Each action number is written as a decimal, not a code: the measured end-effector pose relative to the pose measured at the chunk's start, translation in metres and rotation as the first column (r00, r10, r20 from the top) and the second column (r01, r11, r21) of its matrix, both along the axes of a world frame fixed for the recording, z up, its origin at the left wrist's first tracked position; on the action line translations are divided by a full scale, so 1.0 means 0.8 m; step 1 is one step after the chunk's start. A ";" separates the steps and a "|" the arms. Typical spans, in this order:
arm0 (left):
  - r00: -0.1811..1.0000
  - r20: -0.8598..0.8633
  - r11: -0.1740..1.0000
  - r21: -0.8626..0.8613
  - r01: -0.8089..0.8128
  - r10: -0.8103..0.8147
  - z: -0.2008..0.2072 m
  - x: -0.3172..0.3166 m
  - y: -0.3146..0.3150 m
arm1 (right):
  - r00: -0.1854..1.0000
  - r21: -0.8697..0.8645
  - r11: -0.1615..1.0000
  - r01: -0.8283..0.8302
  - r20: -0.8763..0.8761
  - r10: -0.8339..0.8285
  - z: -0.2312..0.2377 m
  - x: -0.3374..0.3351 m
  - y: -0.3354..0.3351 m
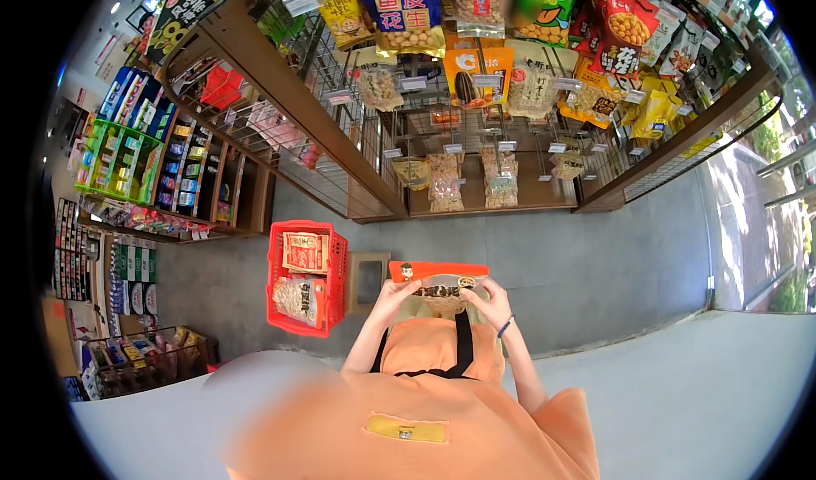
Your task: The person restocks a shelf by taking snack bags from a red basket and hanging them onto display hooks by hand, then straightens the remaining snack bags inside the basket.
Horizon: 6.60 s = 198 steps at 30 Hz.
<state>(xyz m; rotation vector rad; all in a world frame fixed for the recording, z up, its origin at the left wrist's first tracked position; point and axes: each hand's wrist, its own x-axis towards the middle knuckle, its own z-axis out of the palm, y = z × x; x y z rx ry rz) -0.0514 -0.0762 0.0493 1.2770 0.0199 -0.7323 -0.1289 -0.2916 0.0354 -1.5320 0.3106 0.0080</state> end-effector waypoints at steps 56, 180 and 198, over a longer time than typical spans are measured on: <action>0.486 0.625 0.782 -0.385 -0.489 0.611 -0.332 0.406 -0.045 | 0.825 -0.165 0.984 -0.064 0.547 0.145 -0.264 0.471 0.019; -0.031 0.953 0.547 -0.199 -0.813 0.302 -0.313 0.597 -0.095 | 0.809 0.209 0.971 0.119 0.546 -0.217 -0.322 0.675 0.011; 0.629 0.769 0.937 0.128 -0.326 0.113 -0.359 0.124 0.116 | 0.517 -0.042 0.897 0.439 0.829 -0.214 -0.350 0.582 0.039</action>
